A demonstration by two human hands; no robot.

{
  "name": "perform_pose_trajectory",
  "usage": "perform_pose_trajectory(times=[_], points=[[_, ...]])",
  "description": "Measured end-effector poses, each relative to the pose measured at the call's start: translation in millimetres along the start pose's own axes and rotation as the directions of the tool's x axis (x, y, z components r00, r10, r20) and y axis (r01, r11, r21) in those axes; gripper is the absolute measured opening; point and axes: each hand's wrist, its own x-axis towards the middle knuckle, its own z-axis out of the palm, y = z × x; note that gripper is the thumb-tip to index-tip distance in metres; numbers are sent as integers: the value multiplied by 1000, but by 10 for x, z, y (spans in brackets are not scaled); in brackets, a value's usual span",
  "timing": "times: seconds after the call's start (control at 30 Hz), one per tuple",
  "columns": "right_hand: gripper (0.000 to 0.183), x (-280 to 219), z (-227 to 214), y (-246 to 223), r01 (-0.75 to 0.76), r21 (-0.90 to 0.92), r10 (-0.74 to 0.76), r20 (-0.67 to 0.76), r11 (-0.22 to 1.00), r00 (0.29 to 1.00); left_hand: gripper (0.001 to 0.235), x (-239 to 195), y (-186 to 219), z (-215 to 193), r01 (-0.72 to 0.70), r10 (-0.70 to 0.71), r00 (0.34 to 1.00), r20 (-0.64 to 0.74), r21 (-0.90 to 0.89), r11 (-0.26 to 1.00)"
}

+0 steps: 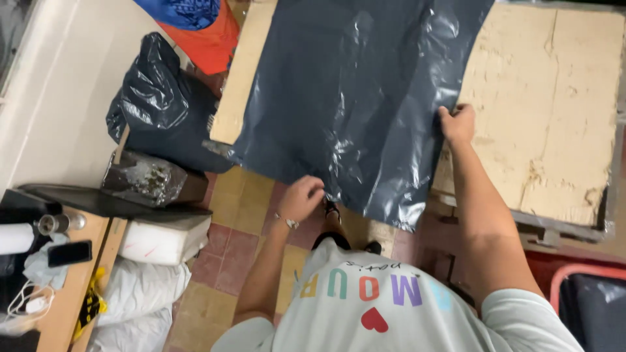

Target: Folding large black plastic bags and placing them into a storage crate

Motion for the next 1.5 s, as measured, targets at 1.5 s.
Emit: perform_pose_trajectory(times=[1.5], points=[[80,2890,1150,-2689,356,-568,-390,66,742,919,54,6946,-2677,-901,374,-233,894,-383,350,859]])
